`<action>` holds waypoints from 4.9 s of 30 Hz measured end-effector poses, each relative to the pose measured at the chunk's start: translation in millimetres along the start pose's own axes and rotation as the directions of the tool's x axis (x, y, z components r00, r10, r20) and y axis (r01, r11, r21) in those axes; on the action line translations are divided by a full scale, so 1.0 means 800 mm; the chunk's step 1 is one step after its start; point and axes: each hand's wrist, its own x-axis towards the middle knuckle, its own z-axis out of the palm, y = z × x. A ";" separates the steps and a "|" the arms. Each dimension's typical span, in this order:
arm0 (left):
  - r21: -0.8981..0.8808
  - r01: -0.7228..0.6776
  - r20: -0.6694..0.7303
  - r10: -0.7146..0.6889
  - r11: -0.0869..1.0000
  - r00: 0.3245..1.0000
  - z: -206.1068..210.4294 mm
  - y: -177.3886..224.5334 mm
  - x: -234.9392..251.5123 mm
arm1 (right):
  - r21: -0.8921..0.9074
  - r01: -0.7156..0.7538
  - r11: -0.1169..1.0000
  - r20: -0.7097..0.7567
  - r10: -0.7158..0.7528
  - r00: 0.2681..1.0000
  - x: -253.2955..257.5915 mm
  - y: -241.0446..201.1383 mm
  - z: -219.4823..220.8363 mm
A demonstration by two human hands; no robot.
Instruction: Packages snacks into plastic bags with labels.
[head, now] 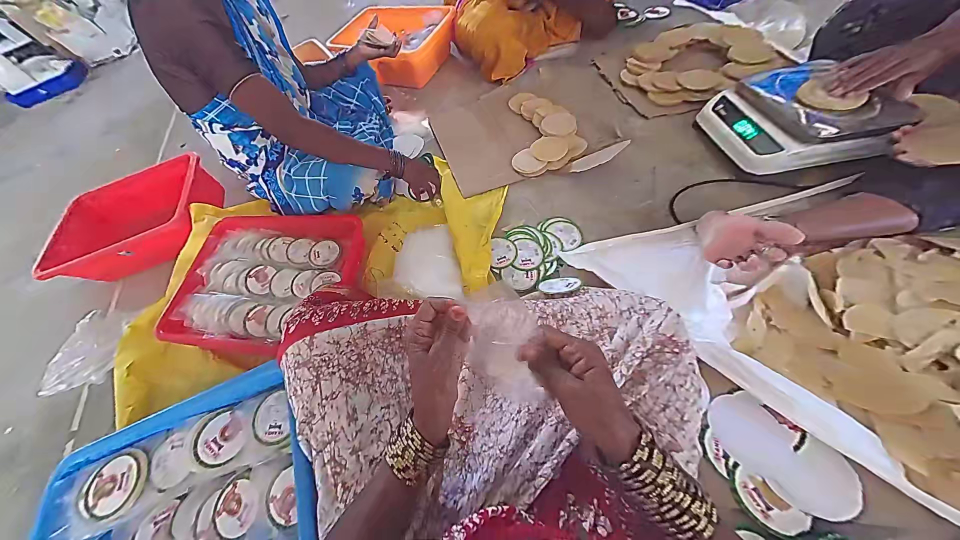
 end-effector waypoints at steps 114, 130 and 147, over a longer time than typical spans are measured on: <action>0.336 0.346 -0.092 -0.335 0.876 0.938 -0.072 -0.154 0.131 | -0.980 -0.061 0.192 -0.037 0.125 0.991 0.579 0.215 -0.208; 0.135 0.396 -0.080 -0.389 0.908 0.918 -0.073 -0.161 0.122 | -0.956 -0.097 0.278 0.015 0.376 0.927 0.631 0.218 -0.244; 0.114 0.409 -0.046 -0.407 0.905 0.912 -0.073 -0.162 0.121 | -0.995 0.053 0.084 0.091 0.559 0.824 0.651 0.202 -0.229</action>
